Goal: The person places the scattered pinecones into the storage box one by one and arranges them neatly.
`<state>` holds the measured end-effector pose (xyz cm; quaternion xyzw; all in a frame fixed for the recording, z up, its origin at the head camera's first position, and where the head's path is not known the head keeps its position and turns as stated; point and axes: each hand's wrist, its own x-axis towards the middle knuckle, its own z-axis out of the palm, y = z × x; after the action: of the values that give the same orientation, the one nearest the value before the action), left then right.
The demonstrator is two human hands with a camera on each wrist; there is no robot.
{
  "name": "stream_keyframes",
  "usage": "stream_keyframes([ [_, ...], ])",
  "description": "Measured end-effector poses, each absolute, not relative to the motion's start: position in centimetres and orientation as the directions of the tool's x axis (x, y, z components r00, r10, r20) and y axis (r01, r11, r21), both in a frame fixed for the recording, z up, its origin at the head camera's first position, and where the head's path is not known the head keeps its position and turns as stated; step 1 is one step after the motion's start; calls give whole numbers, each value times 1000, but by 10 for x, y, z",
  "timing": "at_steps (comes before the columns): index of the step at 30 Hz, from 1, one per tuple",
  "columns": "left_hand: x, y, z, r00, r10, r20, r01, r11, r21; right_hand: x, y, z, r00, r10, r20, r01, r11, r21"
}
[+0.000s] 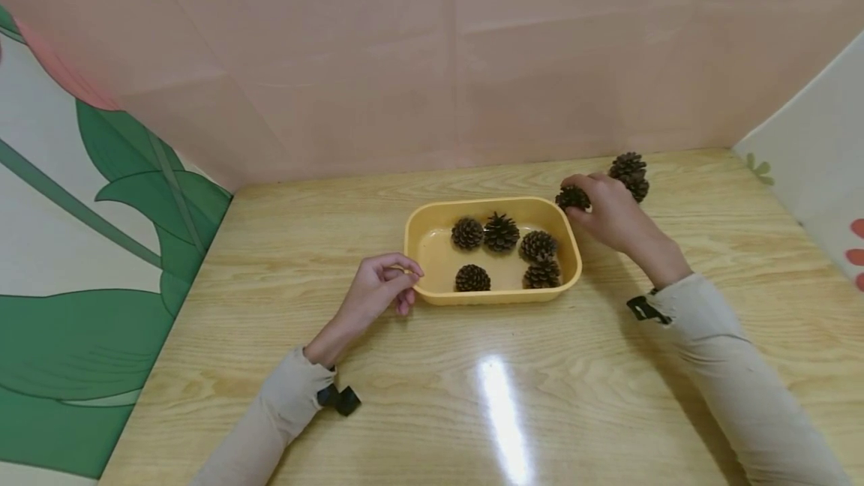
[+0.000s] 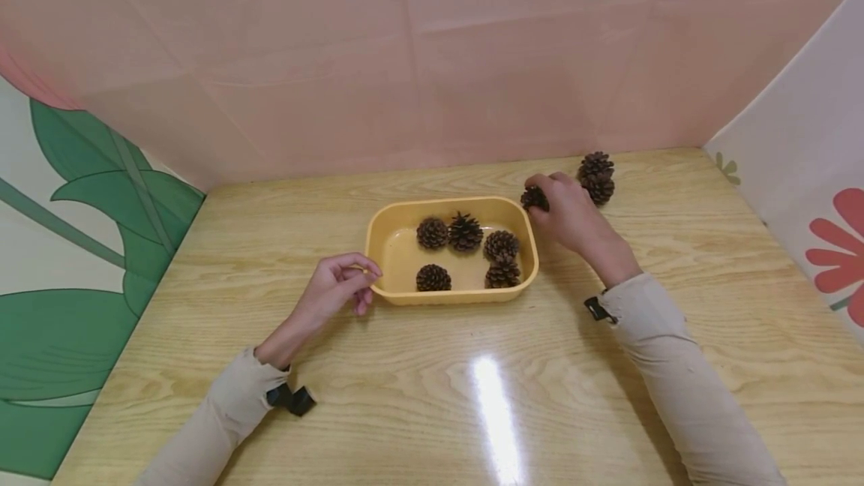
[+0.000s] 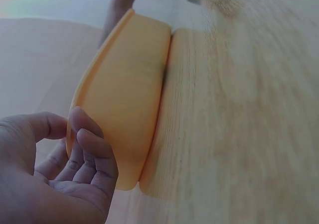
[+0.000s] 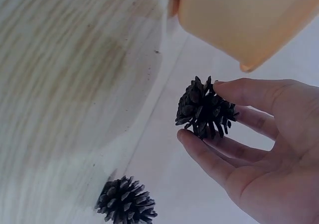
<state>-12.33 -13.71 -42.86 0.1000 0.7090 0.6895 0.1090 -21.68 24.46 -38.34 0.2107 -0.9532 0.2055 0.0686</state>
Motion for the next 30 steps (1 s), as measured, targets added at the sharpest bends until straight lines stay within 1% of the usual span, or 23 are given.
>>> stream_keyframes([
  [13,-123,-137,-427,-955,296,-5,1,18,1000,-206,241,-367,-884,-361,296,-454,813,-365],
  [20,-123,-137,-428,-954,300,-5,1,18,1000,-193,238,-359,-880,-367,301,-464,803,-375],
  [30,-123,-137,-430,-955,297,-1,4,14,1000,-179,228,-348,-849,-409,334,-511,795,-327],
])
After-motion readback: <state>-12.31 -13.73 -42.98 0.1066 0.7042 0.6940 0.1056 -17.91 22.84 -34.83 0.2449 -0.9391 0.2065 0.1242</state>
